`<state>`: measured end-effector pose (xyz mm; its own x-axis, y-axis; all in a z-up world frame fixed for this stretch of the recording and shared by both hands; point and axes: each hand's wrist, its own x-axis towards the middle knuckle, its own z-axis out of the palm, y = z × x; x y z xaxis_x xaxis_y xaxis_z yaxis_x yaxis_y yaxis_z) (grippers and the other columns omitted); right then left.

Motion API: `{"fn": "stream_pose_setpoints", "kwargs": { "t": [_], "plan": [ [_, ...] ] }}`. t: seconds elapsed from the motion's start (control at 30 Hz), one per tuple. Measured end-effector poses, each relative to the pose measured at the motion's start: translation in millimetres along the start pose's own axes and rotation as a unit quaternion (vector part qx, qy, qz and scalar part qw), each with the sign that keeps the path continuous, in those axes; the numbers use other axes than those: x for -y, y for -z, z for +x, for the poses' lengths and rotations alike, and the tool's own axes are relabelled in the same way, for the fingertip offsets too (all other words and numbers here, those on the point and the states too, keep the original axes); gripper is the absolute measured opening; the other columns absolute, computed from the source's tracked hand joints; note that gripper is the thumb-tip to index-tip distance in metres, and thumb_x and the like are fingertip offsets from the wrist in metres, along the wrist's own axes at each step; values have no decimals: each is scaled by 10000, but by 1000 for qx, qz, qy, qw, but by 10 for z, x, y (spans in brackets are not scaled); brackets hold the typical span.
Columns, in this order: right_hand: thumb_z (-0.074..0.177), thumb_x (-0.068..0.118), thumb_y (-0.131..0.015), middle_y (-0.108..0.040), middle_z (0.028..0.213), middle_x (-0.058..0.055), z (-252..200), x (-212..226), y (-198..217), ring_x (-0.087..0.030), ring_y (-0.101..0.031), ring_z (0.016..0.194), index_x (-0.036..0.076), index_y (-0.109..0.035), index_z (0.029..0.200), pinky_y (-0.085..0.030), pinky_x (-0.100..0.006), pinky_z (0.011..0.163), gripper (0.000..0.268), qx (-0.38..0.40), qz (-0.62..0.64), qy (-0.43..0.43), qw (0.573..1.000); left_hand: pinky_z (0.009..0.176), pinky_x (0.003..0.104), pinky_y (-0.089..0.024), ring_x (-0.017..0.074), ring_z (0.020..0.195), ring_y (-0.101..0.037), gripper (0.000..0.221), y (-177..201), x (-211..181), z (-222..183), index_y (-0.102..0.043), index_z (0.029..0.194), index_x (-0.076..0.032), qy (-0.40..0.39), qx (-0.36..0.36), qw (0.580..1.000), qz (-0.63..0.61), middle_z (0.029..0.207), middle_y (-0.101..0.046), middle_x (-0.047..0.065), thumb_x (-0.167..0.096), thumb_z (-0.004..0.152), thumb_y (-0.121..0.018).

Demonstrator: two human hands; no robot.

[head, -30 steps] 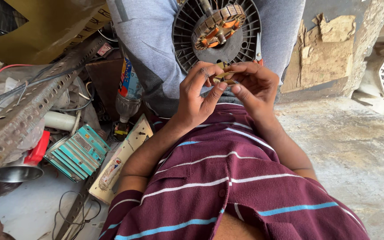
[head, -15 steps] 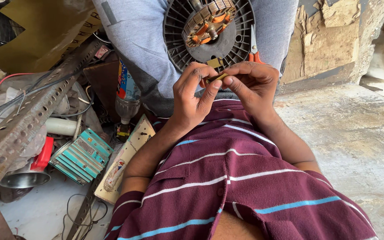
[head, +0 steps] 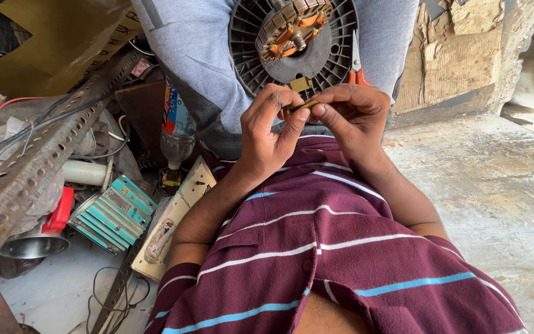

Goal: The person cuts strips of cardboard with scissors, folds them, and inserts them into the slots of a motor stator resting on their lap. They repeatedly measure, cut, and fit the cardboard pieces to insulate the copper windings.

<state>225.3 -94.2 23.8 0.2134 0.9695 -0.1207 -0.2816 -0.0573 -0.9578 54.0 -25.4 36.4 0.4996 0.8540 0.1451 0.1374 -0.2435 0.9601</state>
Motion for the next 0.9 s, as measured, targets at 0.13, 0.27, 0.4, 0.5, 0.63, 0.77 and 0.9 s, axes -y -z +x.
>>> {"fn": "stream_pose_setpoints", "kwargs": {
  "t": [0.13, 0.27, 0.4, 0.5, 0.63, 0.77, 0.9],
  "plan": [
    [1010, -3, -740, -744, 977, -144, -6, -3, -7, -154, -744, 886, -87, -716, 1059, -645, -286, 825, 100, -5, -4, -7, 1000, 654, 256, -491, 111, 784, -583, 128, 0, -1, -6, -626, 1049, -32, -1, -2, 1000, -2, 958, -625, 41, -147, 1060, -681],
    [1011, -7, -739, -741, 969, -135, -2, 2, 0, -144, -733, 872, -83, -720, 1050, -634, -260, 782, 87, 4, -4, -10, 1000, 683, 267, -484, 111, 785, -585, 125, 13, -6, 12, -623, 1033, -34, -1, -1, 1000, 1, 960, -633, 42, -143, 1063, -675],
    [1026, 14, -732, -732, 967, -150, 10, 5, 21, -164, -723, 857, -88, -716, 1051, -629, -293, 794, 107, 14, 0, -32, 999, 663, 238, -464, 95, 782, -569, 133, 32, -17, 13, -629, 1019, -23, 56, 12, 996, -61, 930, -622, 26, -136, 1061, -685],
    [1063, 91, -682, -752, 981, -153, 75, -8, 35, -166, -734, 790, -67, -721, 1084, -623, -276, 715, 164, 37, 89, -28, 995, 681, 247, -444, 78, 765, -539, 128, 43, -22, 10, -640, 1015, -15, 80, 12, 993, -89, 921, -614, 22, -128, 1054, -686],
    [1064, 157, -638, -758, 1008, -149, 106, 51, 91, -186, -743, 888, -58, -725, 1118, -623, -299, 805, 239, 60, 135, -73, 986, 656, 237, -428, 59, 749, -528, 118, 35, -18, 22, -645, 1016, -18, 88, 10, 992, -93, 913, -606, 9, -124, 1057, -677],
    [1035, 31, -708, -727, 985, -121, 78, 122, 87, -144, -709, 893, -71, -713, 1113, -603, -271, 838, 129, 52, 20, -65, 996, 649, 231, -423, 57, 744, -524, 113, 35, -18, 17, -641, 1017, -18, 85, 13, 992, -89, 903, -593, 6, -117, 1057, -677],
    [1002, -51, -743, -695, 1038, -95, 86, 171, 62, -106, -666, 963, -70, -704, 1093, -582, -249, 895, 100, 51, -39, -21, 998, 648, 231, -430, 60, 739, -531, 118, 40, -31, 21, -634, 1005, -22, 70, 14, 995, -76, 905, -602, 6, -117, 1059, -678]
  ]
}}
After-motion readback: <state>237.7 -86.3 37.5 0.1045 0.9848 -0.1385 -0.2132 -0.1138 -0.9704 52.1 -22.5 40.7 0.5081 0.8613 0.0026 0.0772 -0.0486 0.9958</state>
